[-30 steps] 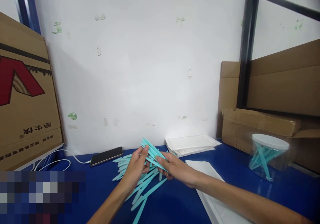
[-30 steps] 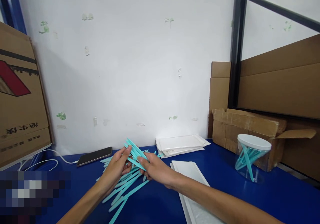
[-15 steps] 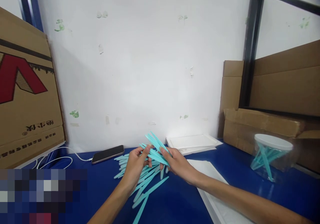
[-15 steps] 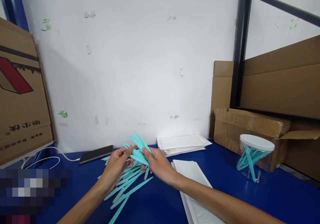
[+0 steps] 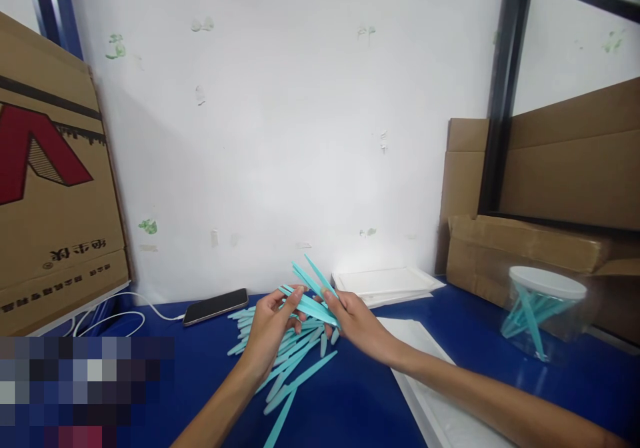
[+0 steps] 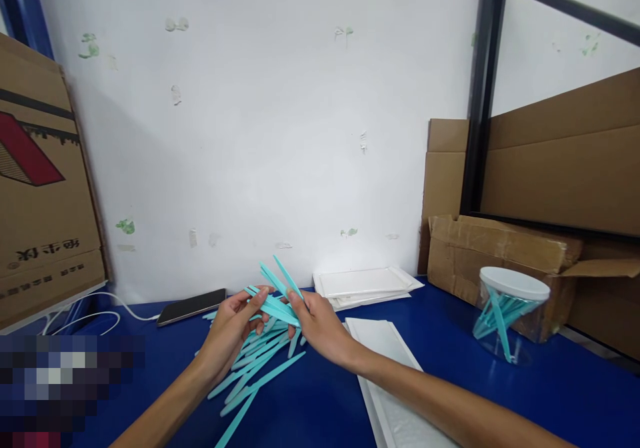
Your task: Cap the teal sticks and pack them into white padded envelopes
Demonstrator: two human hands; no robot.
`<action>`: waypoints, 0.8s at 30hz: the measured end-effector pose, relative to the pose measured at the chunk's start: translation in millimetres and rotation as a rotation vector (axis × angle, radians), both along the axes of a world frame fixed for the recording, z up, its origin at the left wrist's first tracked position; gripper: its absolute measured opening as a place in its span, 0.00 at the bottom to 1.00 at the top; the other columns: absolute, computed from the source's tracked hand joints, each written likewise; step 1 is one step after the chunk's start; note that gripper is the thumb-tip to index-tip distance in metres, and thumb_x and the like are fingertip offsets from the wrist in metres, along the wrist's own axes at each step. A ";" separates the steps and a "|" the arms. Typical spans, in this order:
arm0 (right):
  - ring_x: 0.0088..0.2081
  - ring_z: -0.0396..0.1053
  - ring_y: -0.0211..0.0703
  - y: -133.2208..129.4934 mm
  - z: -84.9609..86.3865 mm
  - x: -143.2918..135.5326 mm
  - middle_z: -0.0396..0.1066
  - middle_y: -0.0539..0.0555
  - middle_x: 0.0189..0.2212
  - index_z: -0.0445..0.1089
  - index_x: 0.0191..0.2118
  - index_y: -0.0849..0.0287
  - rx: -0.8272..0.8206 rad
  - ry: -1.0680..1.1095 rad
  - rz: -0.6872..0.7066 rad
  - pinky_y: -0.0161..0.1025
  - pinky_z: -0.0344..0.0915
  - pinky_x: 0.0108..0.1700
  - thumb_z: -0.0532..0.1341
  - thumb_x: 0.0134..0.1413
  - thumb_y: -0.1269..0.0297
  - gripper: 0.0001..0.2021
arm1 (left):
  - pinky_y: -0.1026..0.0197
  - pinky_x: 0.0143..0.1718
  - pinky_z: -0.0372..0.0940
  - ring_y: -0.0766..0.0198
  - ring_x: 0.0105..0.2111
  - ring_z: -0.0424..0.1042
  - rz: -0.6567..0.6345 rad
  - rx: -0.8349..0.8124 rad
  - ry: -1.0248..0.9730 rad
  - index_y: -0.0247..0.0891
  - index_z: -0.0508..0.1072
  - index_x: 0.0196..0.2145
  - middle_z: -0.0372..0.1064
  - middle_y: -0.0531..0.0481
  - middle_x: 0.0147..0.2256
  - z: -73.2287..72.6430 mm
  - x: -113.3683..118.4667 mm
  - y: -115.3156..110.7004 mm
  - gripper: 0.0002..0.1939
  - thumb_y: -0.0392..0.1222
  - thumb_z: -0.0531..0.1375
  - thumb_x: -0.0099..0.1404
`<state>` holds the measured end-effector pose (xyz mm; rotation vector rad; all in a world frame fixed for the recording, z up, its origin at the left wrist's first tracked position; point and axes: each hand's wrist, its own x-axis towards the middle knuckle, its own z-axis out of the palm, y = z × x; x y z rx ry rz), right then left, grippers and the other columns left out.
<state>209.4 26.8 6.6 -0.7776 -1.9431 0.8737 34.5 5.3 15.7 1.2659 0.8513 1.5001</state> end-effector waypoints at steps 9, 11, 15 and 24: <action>0.25 0.67 0.41 -0.4 -0.7 2.9 0.68 0.48 0.22 0.68 0.39 0.57 0.041 -0.005 -0.035 0.36 0.64 0.32 0.47 0.69 0.44 0.23 | 0.67 0.19 0.62 0.70 0.23 0.66 0.001 -0.050 0.025 0.34 0.72 0.49 0.70 0.51 0.30 -2.3 1.5 -1.7 0.28 0.52 0.69 0.56; 0.26 0.68 0.41 -0.1 -0.7 3.2 0.69 0.48 0.24 0.68 0.37 0.57 0.060 -0.021 -0.021 0.36 0.64 0.32 0.47 0.69 0.45 0.22 | 0.68 0.18 0.61 0.70 0.22 0.65 -0.001 -0.038 0.026 0.34 0.71 0.48 0.67 0.53 0.29 -3.9 2.1 -0.9 0.27 0.53 0.68 0.57; 0.26 0.68 0.41 -1.2 -0.3 3.4 0.70 0.49 0.26 0.68 0.36 0.57 0.050 -0.036 -0.013 0.36 0.63 0.30 0.49 0.68 0.46 0.21 | 0.69 0.16 0.60 0.70 0.22 0.65 0.047 0.019 0.091 0.34 0.73 0.36 0.63 0.55 0.26 -8.3 2.7 1.4 0.21 0.57 0.66 0.58; 0.27 0.69 0.41 -6.2 0.1 2.2 0.70 0.48 0.26 0.67 0.35 0.56 0.052 -0.018 -0.031 0.36 0.63 0.32 0.50 0.68 0.47 0.19 | 0.69 0.18 0.61 0.69 0.23 0.65 0.046 0.045 0.106 0.35 0.72 0.30 0.65 0.53 0.24 -5.6 2.2 0.2 0.18 0.55 0.66 0.58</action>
